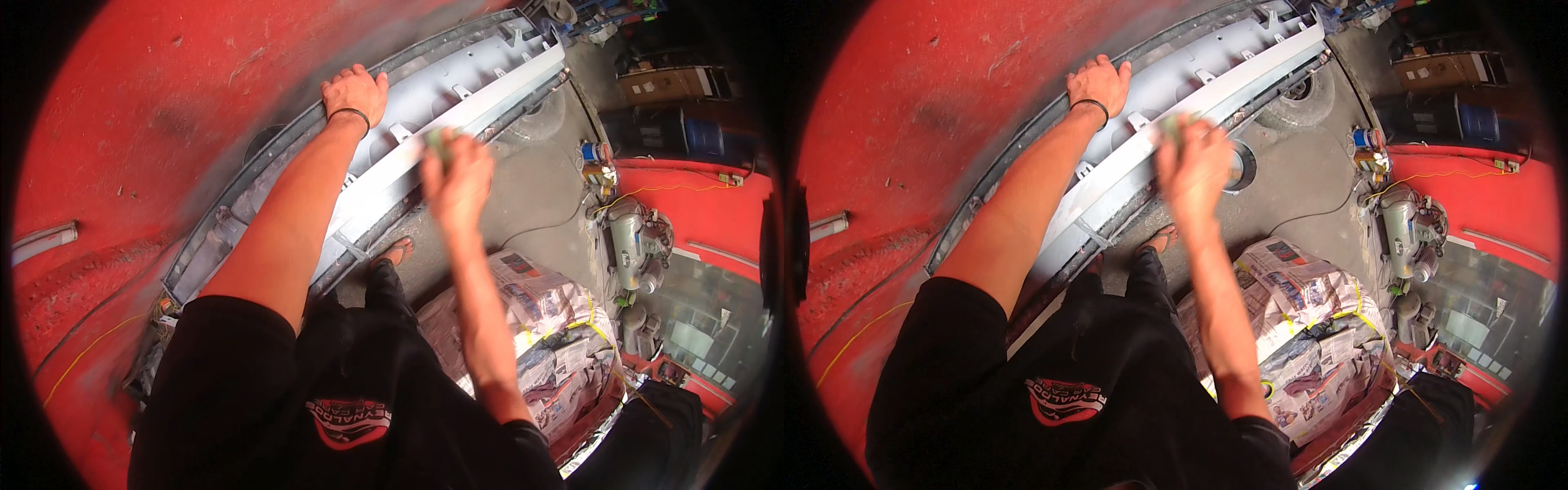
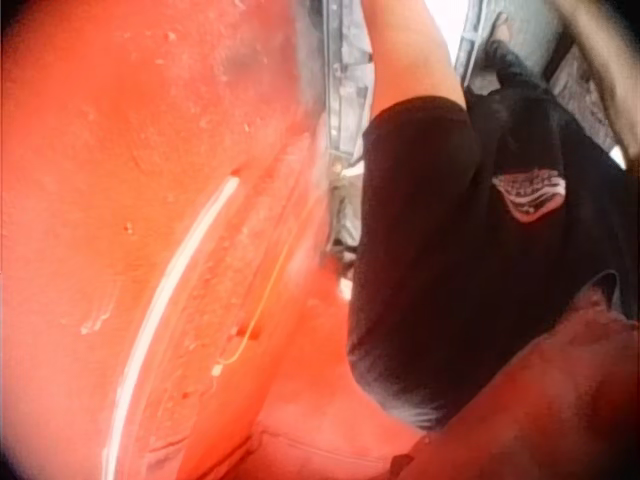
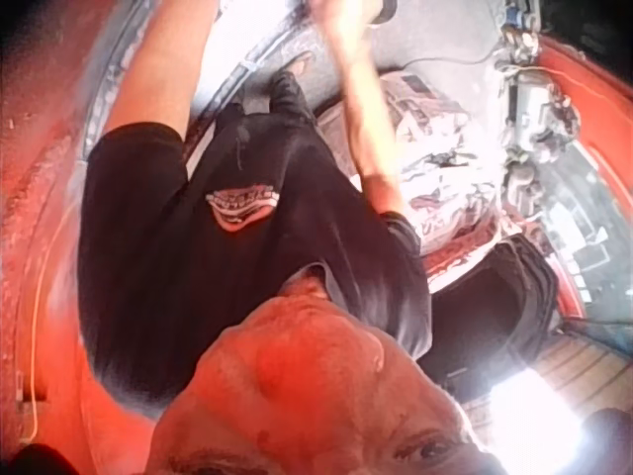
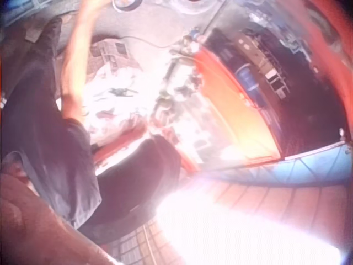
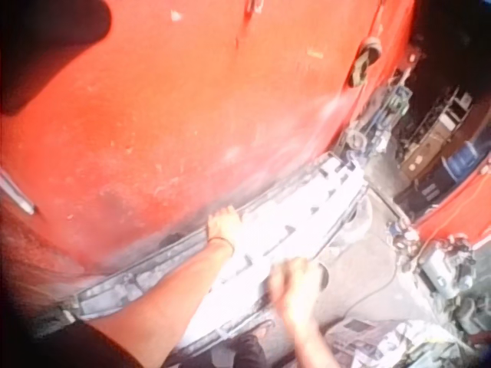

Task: The person wets sandpaper and a sanding block in a bucket of water, wraps the sandpaper around the block, and sands a car bumper part.

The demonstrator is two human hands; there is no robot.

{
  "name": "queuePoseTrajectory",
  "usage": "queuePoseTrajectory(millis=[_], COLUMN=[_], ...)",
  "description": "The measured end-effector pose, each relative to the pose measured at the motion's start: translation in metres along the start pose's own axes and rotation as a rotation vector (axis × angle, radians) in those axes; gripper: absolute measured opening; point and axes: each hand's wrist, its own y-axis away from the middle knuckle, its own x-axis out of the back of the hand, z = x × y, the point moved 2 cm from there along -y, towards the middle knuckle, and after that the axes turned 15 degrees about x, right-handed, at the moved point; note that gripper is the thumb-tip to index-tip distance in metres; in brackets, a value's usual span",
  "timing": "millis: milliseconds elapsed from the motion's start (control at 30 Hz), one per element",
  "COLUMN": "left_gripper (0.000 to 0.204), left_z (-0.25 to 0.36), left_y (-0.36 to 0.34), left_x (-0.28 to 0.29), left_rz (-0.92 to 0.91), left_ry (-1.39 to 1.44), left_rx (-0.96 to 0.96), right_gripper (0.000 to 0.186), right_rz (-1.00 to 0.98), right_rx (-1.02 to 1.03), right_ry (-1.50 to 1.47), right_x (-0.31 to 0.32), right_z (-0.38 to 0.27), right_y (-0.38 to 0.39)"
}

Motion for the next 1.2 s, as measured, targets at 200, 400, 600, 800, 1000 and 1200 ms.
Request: queuePoseTrajectory(millis=[200, 400, 600, 800, 1000, 1200], left_gripper=[0.062, 0.056, 0.056, 0.055, 0.055, 0.054], left_z=[0.000, -0.001, 0.004, -0.003, 0.001, 0.003], left_y=[0.000, -0.001, 0.003, -0.003, 0.001, -0.002], left_x=[0.002, -0.002, 0.004, -0.004, 0.001, -0.003], left_rz=[-0.002, 0.068, 0.004, 0.059, 0.041, 0.112], left_ry=[0.009, -0.004, 0.029, 0.003, 0.029, 0.068], left_rx=[-0.006, -0.006, -0.018, -0.006, -0.020, -0.013], right_gripper=[0.049, 0.046, 0.043, 0.052, 0.047, 0.046], right_rz=[0.012, 0.083, 0.055, 0.055, 0.080, 0.044], right_rx=[0.191, 0.022, 0.066, 0.024, 0.050, 0.054], right_ry=[-0.031, -0.037, -0.004, -0.115, -0.123, -0.266], right_x=[0.005, -0.011, -0.002, -0.001, -0.015, 0.006], right_z=[-0.008, -0.029, 0.022, -0.046, 0.008, -0.021], right_y=[0.007, 0.007, -0.005, 0.024, -0.027, 0.009])
